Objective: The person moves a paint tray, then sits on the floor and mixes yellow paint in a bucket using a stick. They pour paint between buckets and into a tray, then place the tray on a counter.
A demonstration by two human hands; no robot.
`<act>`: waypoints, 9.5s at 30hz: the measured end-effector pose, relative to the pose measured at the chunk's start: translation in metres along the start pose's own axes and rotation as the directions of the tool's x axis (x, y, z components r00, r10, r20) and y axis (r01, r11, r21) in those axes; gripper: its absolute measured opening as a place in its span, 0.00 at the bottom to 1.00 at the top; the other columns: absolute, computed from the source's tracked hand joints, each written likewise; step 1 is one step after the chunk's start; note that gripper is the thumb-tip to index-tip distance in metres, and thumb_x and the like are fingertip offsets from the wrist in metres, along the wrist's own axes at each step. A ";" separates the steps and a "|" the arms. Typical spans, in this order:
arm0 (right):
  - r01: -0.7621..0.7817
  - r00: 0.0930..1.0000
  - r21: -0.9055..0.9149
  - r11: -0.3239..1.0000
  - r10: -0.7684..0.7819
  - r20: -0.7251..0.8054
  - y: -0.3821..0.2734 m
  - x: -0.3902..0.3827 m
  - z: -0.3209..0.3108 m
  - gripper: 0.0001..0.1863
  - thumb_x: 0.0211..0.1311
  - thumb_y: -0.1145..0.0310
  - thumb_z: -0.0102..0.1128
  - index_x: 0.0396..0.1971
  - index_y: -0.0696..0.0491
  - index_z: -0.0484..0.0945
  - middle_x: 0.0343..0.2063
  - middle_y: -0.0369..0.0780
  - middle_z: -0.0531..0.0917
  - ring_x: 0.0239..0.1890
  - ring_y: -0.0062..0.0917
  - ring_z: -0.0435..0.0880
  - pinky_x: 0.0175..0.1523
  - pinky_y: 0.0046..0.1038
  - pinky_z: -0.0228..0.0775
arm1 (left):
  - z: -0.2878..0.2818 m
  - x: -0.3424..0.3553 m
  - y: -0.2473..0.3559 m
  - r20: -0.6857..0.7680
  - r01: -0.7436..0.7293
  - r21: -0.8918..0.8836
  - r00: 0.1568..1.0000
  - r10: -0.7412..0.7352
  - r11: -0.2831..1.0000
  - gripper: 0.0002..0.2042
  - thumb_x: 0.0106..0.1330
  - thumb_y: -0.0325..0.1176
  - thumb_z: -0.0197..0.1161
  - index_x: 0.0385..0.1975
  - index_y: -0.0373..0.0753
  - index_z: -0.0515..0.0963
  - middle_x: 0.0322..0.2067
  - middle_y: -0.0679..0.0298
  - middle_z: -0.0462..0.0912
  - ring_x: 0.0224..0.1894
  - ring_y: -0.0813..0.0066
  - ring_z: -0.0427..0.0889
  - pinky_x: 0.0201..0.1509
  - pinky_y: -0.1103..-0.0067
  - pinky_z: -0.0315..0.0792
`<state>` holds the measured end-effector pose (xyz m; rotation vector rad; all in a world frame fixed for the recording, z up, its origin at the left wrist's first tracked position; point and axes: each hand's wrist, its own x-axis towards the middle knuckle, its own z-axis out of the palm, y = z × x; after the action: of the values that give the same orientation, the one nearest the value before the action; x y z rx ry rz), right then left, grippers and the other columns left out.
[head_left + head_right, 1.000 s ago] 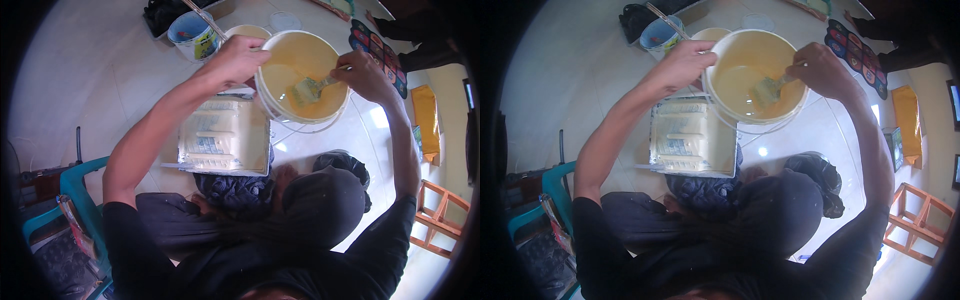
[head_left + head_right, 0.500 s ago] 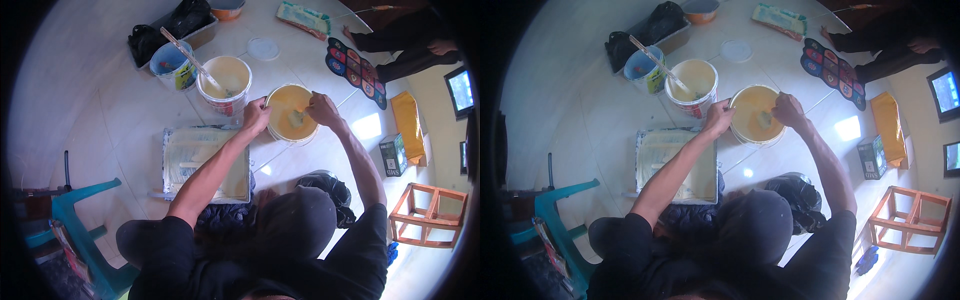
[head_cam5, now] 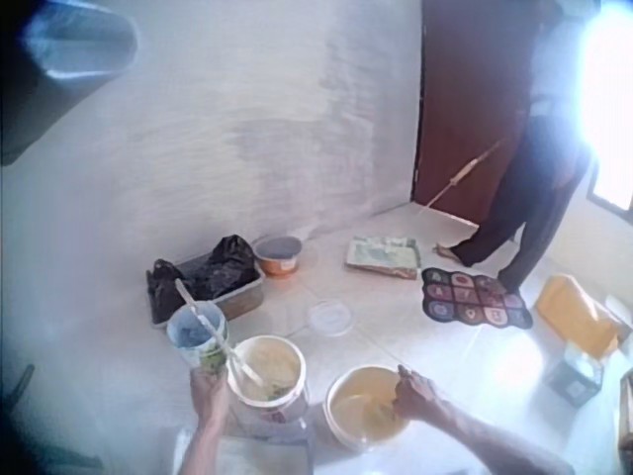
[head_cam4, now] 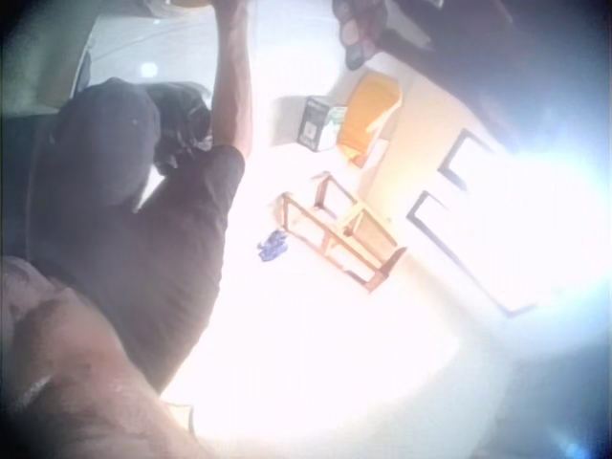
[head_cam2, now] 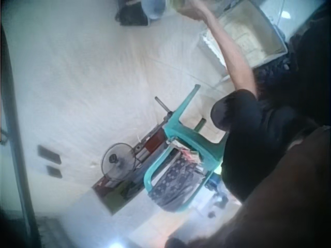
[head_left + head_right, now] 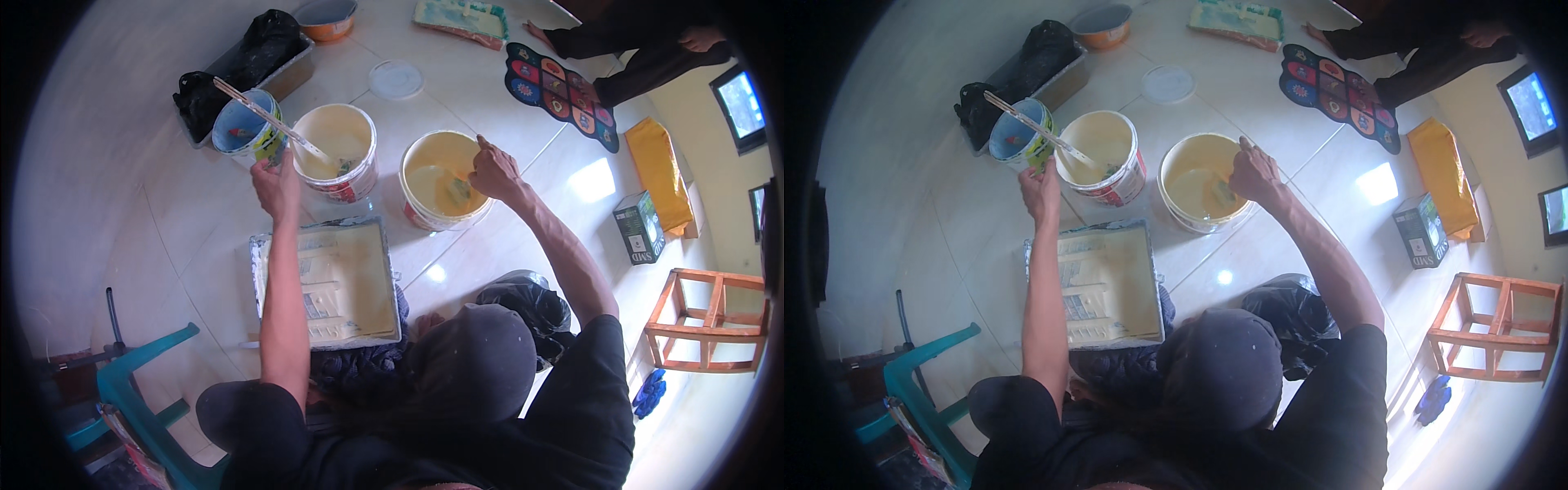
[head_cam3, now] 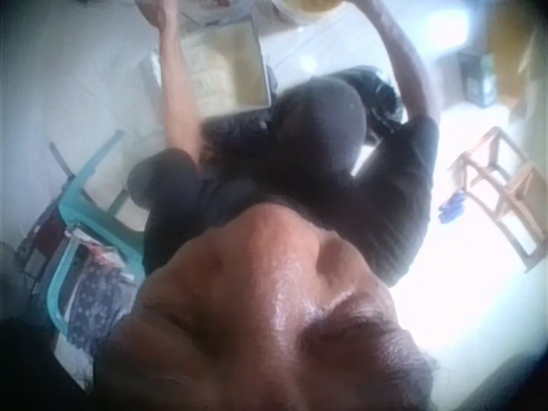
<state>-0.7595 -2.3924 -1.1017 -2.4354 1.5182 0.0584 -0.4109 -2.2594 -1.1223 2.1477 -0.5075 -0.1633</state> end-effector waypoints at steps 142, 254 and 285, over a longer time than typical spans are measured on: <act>0.065 0.983 0.817 0.573 -0.176 0.045 -0.070 0.093 -0.031 0.29 0.66 0.44 0.39 0.43 0.58 0.74 0.23 0.37 0.77 0.24 0.19 0.75 0.30 0.23 0.64 | 0.024 0.000 0.185 0.451 -0.997 0.020 -0.063 0.890 -0.080 0.05 0.51 0.24 0.56 0.24 0.29 0.76 0.23 0.45 0.79 0.29 0.49 0.80 0.34 0.61 0.72; 0.240 0.967 -0.255 0.937 -0.254 -0.023 -0.041 -0.081 0.004 0.04 0.48 0.75 0.58 0.19 0.58 0.79 0.21 0.46 0.82 0.26 0.39 0.84 0.30 0.35 0.74 | 0.053 -0.186 0.002 0.256 -0.636 -0.523 0.517 0.817 0.567 0.21 0.64 0.22 0.51 0.59 0.31 0.67 0.35 0.54 0.71 0.35 0.59 0.73 0.38 0.67 0.69; 0.542 0.838 -0.145 0.828 -0.545 0.018 -0.041 -0.100 0.050 0.04 0.51 0.74 0.58 0.25 0.58 0.76 0.22 0.43 0.81 0.29 0.37 0.83 0.32 0.34 0.75 | 0.055 -0.186 -0.001 0.236 -0.657 -0.563 0.454 0.859 0.502 0.22 0.64 0.23 0.51 0.60 0.34 0.69 0.35 0.55 0.71 0.34 0.60 0.74 0.36 0.67 0.69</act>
<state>-0.7630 -2.2758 -1.1237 -2.8997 0.7900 0.0250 -0.5956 -2.2230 -1.1679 1.2424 -1.5964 -0.2644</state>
